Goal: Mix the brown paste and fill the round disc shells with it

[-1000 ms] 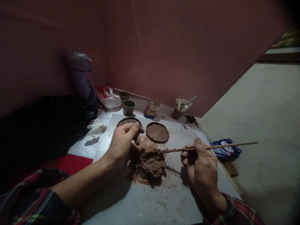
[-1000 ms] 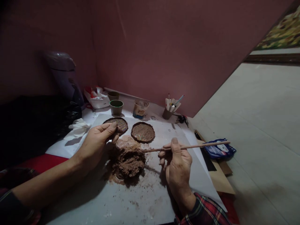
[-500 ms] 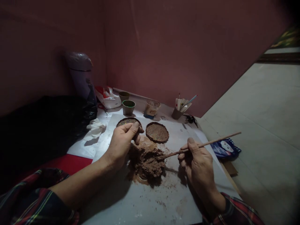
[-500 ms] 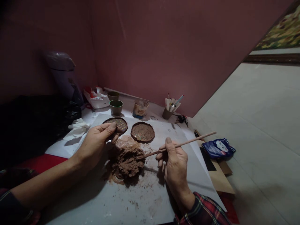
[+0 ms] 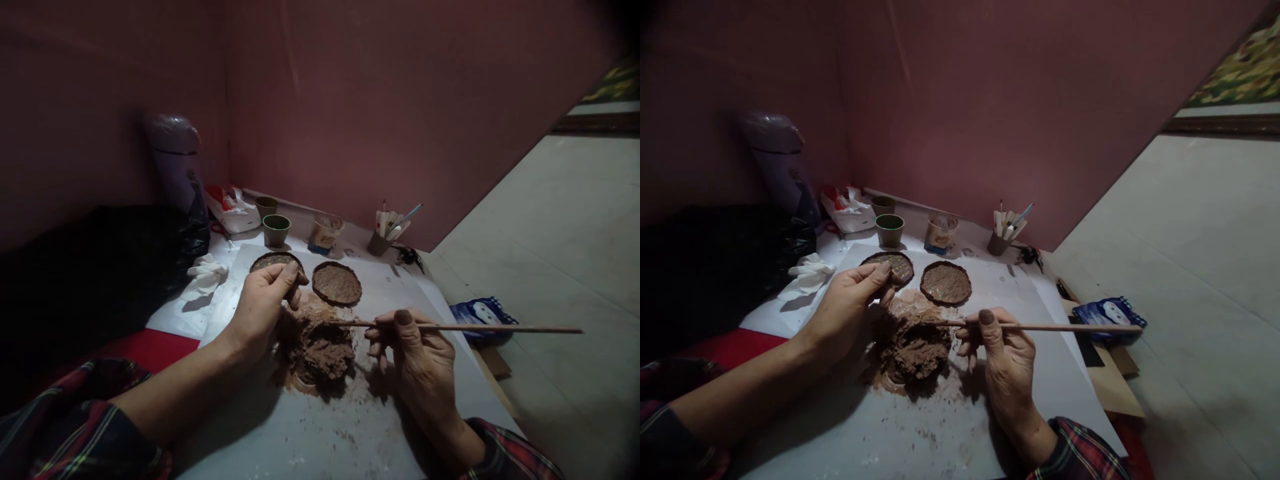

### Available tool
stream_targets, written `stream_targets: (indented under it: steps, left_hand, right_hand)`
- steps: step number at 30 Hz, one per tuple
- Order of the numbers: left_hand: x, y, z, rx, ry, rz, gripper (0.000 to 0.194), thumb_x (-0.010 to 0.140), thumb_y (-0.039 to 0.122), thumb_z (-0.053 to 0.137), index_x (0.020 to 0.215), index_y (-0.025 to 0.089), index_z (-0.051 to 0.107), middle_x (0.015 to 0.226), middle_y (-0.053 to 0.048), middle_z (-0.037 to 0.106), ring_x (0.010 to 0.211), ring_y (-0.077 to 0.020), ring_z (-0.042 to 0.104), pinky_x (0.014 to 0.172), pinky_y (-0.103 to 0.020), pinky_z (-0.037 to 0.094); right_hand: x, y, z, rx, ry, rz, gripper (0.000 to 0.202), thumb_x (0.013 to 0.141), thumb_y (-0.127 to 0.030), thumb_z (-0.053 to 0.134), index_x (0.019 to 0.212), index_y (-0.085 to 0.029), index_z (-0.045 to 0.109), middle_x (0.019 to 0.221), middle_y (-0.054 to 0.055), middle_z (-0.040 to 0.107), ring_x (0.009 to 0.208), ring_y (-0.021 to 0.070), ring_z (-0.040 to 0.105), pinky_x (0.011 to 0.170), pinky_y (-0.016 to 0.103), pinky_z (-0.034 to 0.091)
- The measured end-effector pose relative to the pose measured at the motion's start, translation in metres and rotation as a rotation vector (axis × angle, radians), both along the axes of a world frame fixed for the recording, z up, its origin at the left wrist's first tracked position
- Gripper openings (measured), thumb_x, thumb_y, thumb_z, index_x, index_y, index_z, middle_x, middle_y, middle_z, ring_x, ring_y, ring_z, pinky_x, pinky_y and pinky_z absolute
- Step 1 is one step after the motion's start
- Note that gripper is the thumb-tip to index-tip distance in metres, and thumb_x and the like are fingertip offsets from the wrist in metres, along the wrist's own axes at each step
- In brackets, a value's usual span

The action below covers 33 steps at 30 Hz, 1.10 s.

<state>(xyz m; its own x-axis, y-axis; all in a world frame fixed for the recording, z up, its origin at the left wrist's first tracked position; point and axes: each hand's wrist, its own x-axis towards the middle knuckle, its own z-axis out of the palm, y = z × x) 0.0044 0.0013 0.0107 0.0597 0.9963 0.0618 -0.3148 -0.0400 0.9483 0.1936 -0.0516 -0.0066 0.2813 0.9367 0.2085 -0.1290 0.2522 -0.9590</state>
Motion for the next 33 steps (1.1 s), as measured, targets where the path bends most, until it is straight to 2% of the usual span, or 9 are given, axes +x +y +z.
stream_targets:
  steps: [3, 7, 10, 15, 18, 22, 25, 29, 33]
  left_hand:
    - [0.0, 0.001, -0.001, 0.011, 0.002, 0.002, 0.027, 0.082, 0.035, 0.057, 0.066, 0.013, 0.058, 0.047, 0.004, 0.046, 0.041, -0.0061, 0.038, 0.044, -0.019, 0.03]
    - [0.0, 0.001, -0.001, 0.008, -0.014, 0.001, 0.027, 0.08, 0.036, 0.06, 0.066, 0.014, 0.058, 0.047, 0.003, 0.047, 0.042, -0.0066, 0.038, 0.043, -0.02, 0.029]
    - [0.0, 0.0, -0.001, 0.001, -0.016, 0.016, 0.027, 0.081, 0.037, 0.059, 0.066, 0.014, 0.058, 0.047, 0.004, 0.046, 0.041, -0.0068, 0.037, 0.042, -0.02, 0.028]
    - [-0.001, 0.002, 0.002, 0.065, -0.005, 0.136, 0.028, 0.085, 0.032, 0.055, 0.065, 0.013, 0.06, 0.048, 0.002, 0.05, 0.048, -0.008, 0.043, 0.051, -0.02, 0.034]
    - [-0.002, 0.004, 0.003, 0.09, -0.033, 0.173, 0.03, 0.087, 0.033, 0.053, 0.065, 0.013, 0.061, 0.046, 0.002, 0.05, 0.048, -0.0082, 0.044, 0.055, -0.021, 0.036]
    - [-0.002, 0.004, 0.003, 0.089, -0.046, 0.167, 0.031, 0.086, 0.035, 0.054, 0.065, 0.013, 0.06, 0.045, 0.002, 0.049, 0.047, -0.0083, 0.043, 0.055, -0.021, 0.035]
    - [-0.003, 0.005, 0.003, 0.094, -0.055, 0.18, 0.031, 0.086, 0.034, 0.054, 0.065, 0.013, 0.06, 0.044, 0.002, 0.049, 0.047, -0.008, 0.043, 0.055, -0.021, 0.035]
    - [-0.005, 0.007, 0.006, 0.102, -0.095, 0.204, 0.031, 0.085, 0.034, 0.055, 0.062, 0.013, 0.06, 0.046, 0.002, 0.051, 0.046, -0.0073, 0.043, 0.051, -0.021, 0.033]
    - [-0.006, 0.008, 0.009, 0.083, -0.132, 0.217, 0.031, 0.085, 0.031, 0.055, 0.061, 0.012, 0.058, 0.047, 0.001, 0.052, 0.045, -0.0068, 0.043, 0.048, -0.02, 0.033]
  right_hand:
    - [0.001, -0.001, 0.0, 0.06, 0.01, -0.011, 0.025, 0.079, -0.04, 0.065, 0.074, -0.016, 0.065, 0.056, 0.003, 0.066, 0.042, 0.0115, 0.058, 0.035, 0.017, 0.043]
    - [-0.002, -0.002, 0.0, 0.027, -0.017, 0.096, 0.024, 0.078, -0.04, 0.066, 0.075, -0.016, 0.066, 0.058, 0.004, 0.066, 0.043, 0.0131, 0.06, 0.033, 0.018, 0.043]
    - [-0.004, -0.001, -0.001, 0.006, -0.028, 0.095, 0.024, 0.076, -0.039, 0.068, 0.075, -0.016, 0.067, 0.057, 0.004, 0.066, 0.043, 0.0137, 0.06, 0.031, 0.019, 0.043]
    - [-0.004, -0.003, 0.0, 0.064, -0.031, 0.052, 0.022, 0.079, -0.039, 0.065, 0.075, -0.017, 0.068, 0.059, 0.003, 0.066, 0.043, 0.0133, 0.059, 0.031, 0.019, 0.042]
    - [-0.003, -0.004, -0.001, 0.161, -0.168, 0.056, 0.016, 0.081, -0.033, 0.063, 0.077, -0.019, 0.07, 0.062, 0.002, 0.064, 0.05, 0.013, 0.058, 0.039, 0.02, 0.045]
    - [-0.002, -0.005, -0.004, 0.21, -0.396, 0.157, 0.015, 0.082, -0.031, 0.063, 0.08, -0.021, 0.075, 0.072, 0.005, 0.068, 0.063, 0.0162, 0.061, 0.053, 0.025, 0.049]
    - [-0.001, -0.006, -0.006, 0.242, -0.346, 0.157, 0.015, 0.083, -0.03, 0.062, 0.079, -0.023, 0.074, 0.071, 0.005, 0.068, 0.066, 0.0172, 0.061, 0.058, 0.027, 0.049]
    - [-0.002, -0.009, -0.006, 0.365, -0.345, 0.137, 0.017, 0.088, -0.025, 0.055, 0.089, -0.026, 0.072, 0.076, 0.003, 0.067, 0.071, 0.0175, 0.059, 0.067, 0.031, 0.048]
    - [-0.004, -0.008, -0.003, 0.38, -0.573, 0.329, 0.02, 0.087, -0.02, 0.053, 0.094, -0.026, 0.071, 0.081, 0.004, 0.069, 0.079, 0.0204, 0.058, 0.076, 0.037, 0.045]
